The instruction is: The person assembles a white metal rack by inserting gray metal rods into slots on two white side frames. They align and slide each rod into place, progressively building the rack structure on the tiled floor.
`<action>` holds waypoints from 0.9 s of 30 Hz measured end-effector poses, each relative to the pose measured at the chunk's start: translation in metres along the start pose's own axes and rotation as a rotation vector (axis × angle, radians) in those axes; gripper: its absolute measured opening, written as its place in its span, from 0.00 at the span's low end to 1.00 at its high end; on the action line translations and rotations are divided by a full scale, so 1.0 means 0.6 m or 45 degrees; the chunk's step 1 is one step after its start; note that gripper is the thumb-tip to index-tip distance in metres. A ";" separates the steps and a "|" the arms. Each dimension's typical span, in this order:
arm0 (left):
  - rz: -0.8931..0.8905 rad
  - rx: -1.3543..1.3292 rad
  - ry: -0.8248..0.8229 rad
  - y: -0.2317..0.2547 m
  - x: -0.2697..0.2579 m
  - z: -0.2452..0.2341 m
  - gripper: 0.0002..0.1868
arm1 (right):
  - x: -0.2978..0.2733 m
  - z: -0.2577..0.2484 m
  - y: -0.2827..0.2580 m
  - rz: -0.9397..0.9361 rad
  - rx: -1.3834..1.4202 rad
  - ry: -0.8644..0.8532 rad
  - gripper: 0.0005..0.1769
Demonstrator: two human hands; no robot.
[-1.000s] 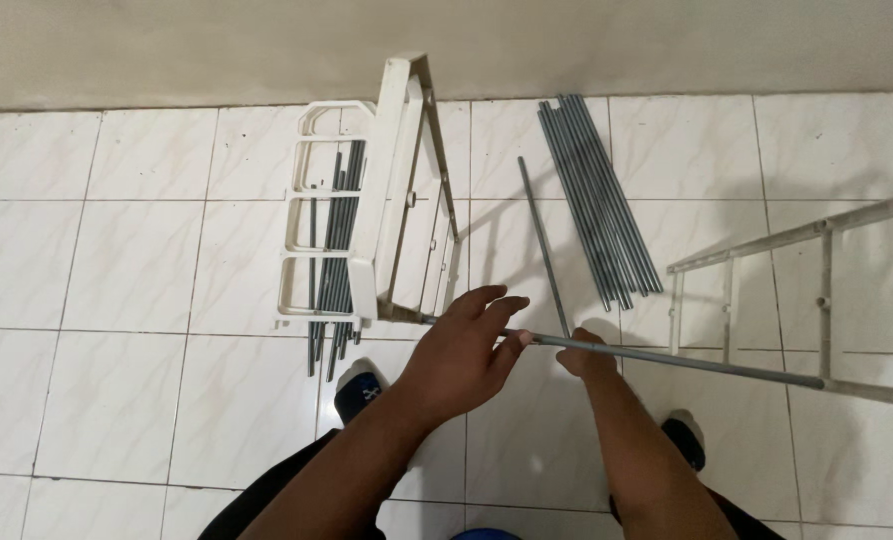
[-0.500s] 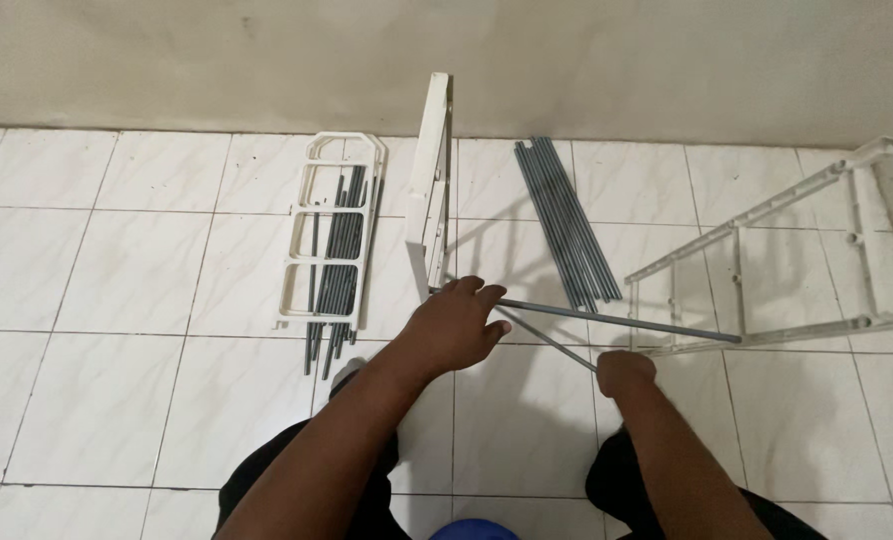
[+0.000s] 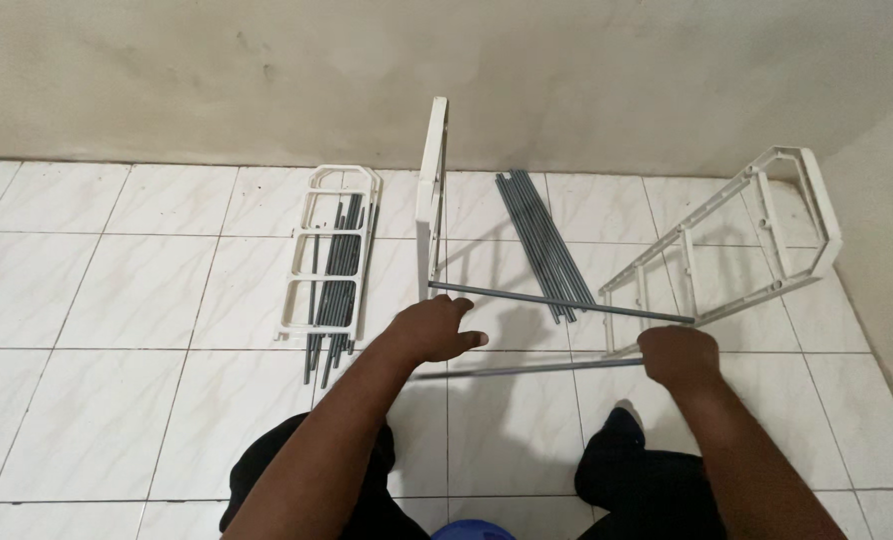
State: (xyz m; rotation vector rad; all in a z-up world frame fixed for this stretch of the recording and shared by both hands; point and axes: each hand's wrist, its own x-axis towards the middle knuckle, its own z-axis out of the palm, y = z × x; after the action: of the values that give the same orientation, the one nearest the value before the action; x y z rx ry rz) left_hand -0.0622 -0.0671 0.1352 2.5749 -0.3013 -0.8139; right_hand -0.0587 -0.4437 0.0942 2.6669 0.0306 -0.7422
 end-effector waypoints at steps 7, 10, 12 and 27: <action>-0.026 -0.212 0.038 0.004 -0.012 -0.028 0.35 | -0.045 -0.095 0.021 0.079 0.389 0.453 0.06; 0.027 -0.273 0.174 0.005 -0.012 -0.036 0.30 | -0.040 -0.093 0.017 0.042 0.415 0.749 0.03; 0.039 -0.222 0.224 0.009 -0.007 -0.042 0.27 | -0.029 -0.093 0.016 0.031 0.448 0.878 0.02; 0.026 -0.212 0.387 0.039 -0.017 -0.068 0.24 | -0.050 -0.107 0.027 -0.023 0.668 1.162 0.24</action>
State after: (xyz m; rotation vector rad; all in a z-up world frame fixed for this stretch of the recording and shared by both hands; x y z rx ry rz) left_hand -0.0483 -0.0712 0.1807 2.4863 -0.1594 -0.4115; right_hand -0.0509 -0.4337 0.1658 3.2532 0.1079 0.5979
